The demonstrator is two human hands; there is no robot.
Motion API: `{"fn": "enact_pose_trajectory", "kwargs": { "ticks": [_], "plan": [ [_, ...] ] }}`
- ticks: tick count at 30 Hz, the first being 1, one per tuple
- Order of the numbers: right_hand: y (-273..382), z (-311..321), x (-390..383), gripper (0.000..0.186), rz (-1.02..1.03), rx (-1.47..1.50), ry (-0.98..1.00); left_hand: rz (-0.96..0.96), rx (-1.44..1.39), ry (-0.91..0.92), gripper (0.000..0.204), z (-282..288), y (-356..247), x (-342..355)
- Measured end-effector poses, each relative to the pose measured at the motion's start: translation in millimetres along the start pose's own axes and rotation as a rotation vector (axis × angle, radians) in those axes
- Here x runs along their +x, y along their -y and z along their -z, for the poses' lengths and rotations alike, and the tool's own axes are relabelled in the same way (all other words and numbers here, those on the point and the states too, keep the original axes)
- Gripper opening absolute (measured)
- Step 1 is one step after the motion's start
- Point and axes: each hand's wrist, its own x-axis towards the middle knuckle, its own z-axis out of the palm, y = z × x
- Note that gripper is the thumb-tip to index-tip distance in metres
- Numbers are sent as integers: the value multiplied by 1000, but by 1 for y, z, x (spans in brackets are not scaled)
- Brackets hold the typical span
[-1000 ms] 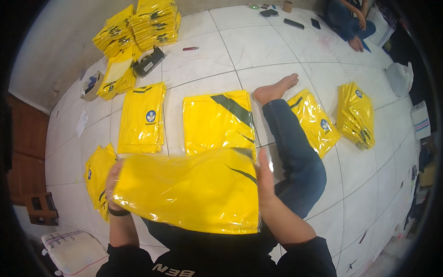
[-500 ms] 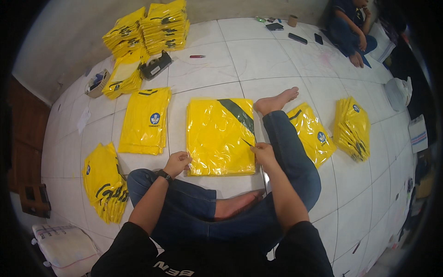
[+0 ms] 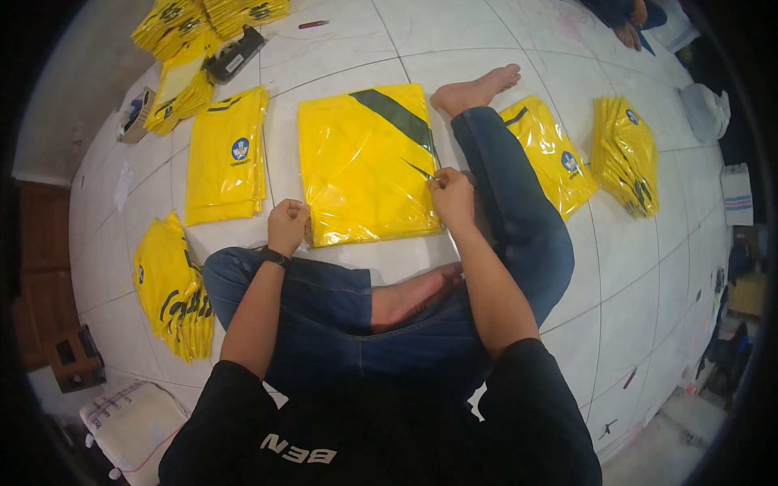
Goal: The person folds yellow shirts and places them into clear plastic bags. The person then stacks the packaged shirts into piles on the floor.
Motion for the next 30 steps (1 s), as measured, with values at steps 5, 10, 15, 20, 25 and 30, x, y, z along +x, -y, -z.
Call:
{"fn": "enact_pose_trajectory", "kwargs": {
  "ticks": [5,10,15,20,25,30],
  "plan": [
    [-8,2,-2,31,-6,-46,24,15,15,13,16,-2,-4,2],
    [-19,-1,3,38,43,-19,-13,-129,141,-105,26,10,-14,2],
    [-13,12,0,36,208,61,-83,-26,535,-156,36,92,-31,68],
    [3,10,-3,34,225,157,-25,42,796,26,28,142,-4,107],
    [0,13,0,33,275,141,-4,41,619,-43,33,157,1,113],
    [4,18,-3,33,252,174,-7,-475,815,254,38,157,6,83]
  ]
}}
